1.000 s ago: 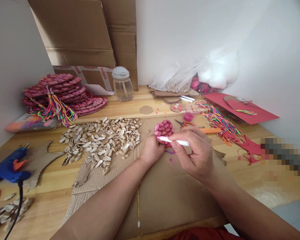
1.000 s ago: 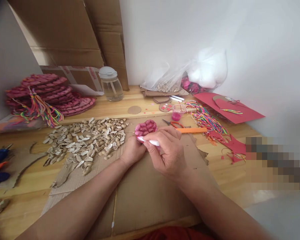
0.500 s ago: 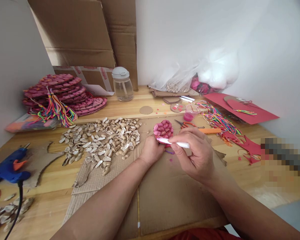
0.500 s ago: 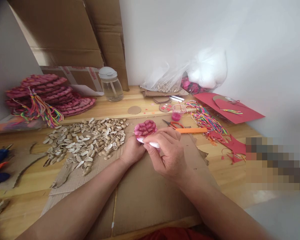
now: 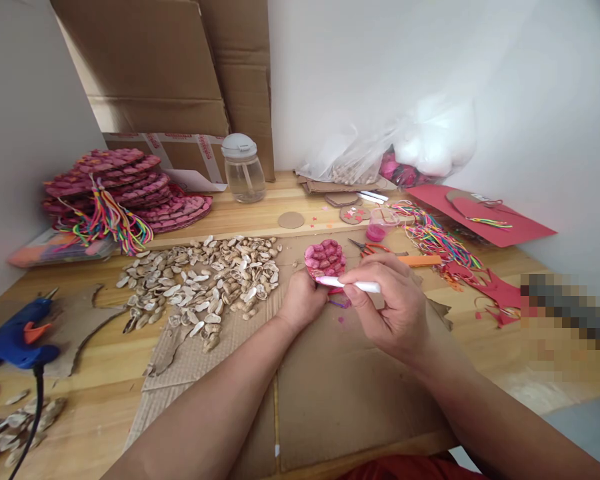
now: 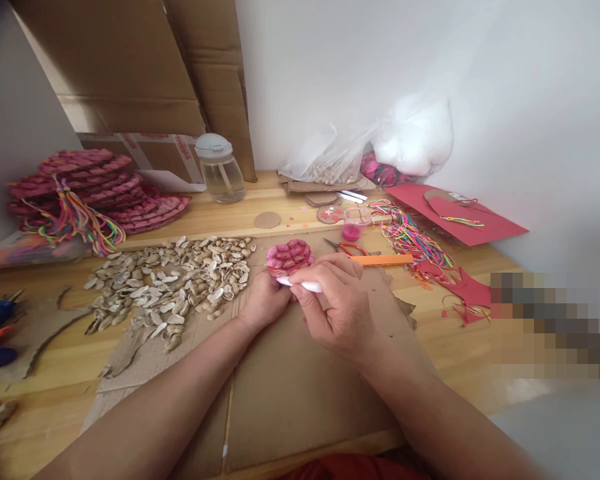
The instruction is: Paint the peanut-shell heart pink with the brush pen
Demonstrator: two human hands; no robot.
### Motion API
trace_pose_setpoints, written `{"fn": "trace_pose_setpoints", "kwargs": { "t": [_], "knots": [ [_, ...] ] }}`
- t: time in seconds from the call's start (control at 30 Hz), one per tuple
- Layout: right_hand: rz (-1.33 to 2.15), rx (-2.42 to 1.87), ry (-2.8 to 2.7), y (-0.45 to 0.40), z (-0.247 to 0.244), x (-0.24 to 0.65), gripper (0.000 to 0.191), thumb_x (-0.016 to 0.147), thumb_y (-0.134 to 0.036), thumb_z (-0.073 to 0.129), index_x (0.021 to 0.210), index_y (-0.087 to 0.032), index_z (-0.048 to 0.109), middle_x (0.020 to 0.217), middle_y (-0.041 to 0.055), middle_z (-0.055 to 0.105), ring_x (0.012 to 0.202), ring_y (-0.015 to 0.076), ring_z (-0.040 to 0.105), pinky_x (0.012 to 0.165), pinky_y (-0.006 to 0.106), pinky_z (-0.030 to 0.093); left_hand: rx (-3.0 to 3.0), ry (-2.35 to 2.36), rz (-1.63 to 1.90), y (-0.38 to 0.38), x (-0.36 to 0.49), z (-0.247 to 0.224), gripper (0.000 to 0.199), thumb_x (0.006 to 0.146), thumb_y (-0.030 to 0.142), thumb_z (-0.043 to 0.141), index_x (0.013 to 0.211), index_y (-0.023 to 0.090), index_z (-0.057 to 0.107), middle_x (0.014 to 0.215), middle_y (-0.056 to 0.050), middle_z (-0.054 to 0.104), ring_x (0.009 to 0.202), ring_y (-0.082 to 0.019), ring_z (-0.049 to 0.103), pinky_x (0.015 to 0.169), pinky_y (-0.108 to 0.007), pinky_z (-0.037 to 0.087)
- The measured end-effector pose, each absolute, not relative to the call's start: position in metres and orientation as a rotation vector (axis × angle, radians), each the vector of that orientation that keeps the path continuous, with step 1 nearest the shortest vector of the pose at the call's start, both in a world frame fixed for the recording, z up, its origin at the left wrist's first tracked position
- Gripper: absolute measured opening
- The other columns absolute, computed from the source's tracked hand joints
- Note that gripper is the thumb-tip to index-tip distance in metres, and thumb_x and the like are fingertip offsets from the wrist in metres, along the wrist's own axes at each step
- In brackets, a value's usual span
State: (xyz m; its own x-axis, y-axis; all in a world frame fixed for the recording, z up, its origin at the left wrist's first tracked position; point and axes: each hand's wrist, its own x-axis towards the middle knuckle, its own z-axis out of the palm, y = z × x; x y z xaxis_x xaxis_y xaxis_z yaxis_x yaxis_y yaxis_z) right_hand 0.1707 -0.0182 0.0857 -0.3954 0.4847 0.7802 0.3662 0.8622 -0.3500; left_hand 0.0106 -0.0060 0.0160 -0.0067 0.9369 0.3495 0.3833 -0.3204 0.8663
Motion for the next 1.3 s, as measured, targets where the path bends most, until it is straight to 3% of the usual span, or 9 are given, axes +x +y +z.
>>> {"fn": "trace_pose_setpoints", "kwargs": {
  "t": [0.13, 0.33, 1.0, 1.13, 1.3],
  "knots": [
    [0.184, -0.611, -2.005, -0.017, 0.085, 0.171, 0.013, 0.088, -0.011, 0.063, 0.093, -0.023, 0.066, 0.084, 0.0022, 0.073, 0.083, 0.0212, 0.063, 0.084, 0.040, 0.047, 1.708, 1.368, 1.307, -0.004, 0.011, 0.014, 0.025, 0.075, -0.001, 0.056, 0.082, 0.016, 0.073, 0.093, -0.006, 0.078, 0.083, -0.021, 0.071, 0.080, -0.033, 0.057],
    [0.191, -0.582, -1.993, -0.015, 0.085, 0.170, 0.013, 0.087, -0.011, 0.064, 0.094, -0.022, 0.067, 0.084, 0.0015, 0.073, 0.084, 0.0205, 0.062, 0.082, 0.038, 0.047, 1.719, 1.298, 1.371, -0.003, 0.010, 0.012, 0.033, 0.073, 0.000, 0.060, 0.098, 0.015, 0.074, 0.107, -0.008, 0.078, 0.098, -0.023, 0.071, 0.091, -0.034, 0.055],
    [0.214, -0.610, -2.001, -0.009, 0.080, 0.174, 0.013, 0.089, -0.013, 0.062, 0.093, -0.024, 0.068, 0.086, 0.0026, 0.074, 0.084, 0.0219, 0.064, 0.084, 0.042, 0.048, 1.626, 1.355, 1.318, -0.001, 0.007, 0.007, 0.025, 0.077, 0.003, 0.058, 0.090, 0.015, 0.075, 0.093, -0.007, 0.079, 0.086, -0.023, 0.072, 0.082, -0.034, 0.056],
    [0.214, -0.616, -2.024, -0.008, 0.080, 0.174, 0.013, 0.088, -0.013, 0.062, 0.094, -0.024, 0.068, 0.084, 0.0024, 0.074, 0.082, 0.0219, 0.064, 0.084, 0.043, 0.048, 1.613, 1.343, 1.321, -0.001, 0.007, 0.006, 0.023, 0.075, 0.001, 0.058, 0.082, 0.015, 0.075, 0.100, -0.008, 0.079, 0.096, -0.025, 0.072, 0.087, -0.035, 0.056],
    [0.227, -0.646, -1.979, -0.006, 0.077, 0.176, 0.011, 0.089, -0.015, 0.062, 0.091, -0.023, 0.068, 0.085, 0.0030, 0.074, 0.086, 0.0228, 0.063, 0.086, 0.044, 0.047, 1.599, 1.314, 1.339, -0.002, 0.007, 0.009, 0.035, 0.077, 0.003, 0.058, 0.102, 0.018, 0.076, 0.110, -0.007, 0.077, 0.107, -0.025, 0.070, 0.091, -0.036, 0.056]
  ]
}}
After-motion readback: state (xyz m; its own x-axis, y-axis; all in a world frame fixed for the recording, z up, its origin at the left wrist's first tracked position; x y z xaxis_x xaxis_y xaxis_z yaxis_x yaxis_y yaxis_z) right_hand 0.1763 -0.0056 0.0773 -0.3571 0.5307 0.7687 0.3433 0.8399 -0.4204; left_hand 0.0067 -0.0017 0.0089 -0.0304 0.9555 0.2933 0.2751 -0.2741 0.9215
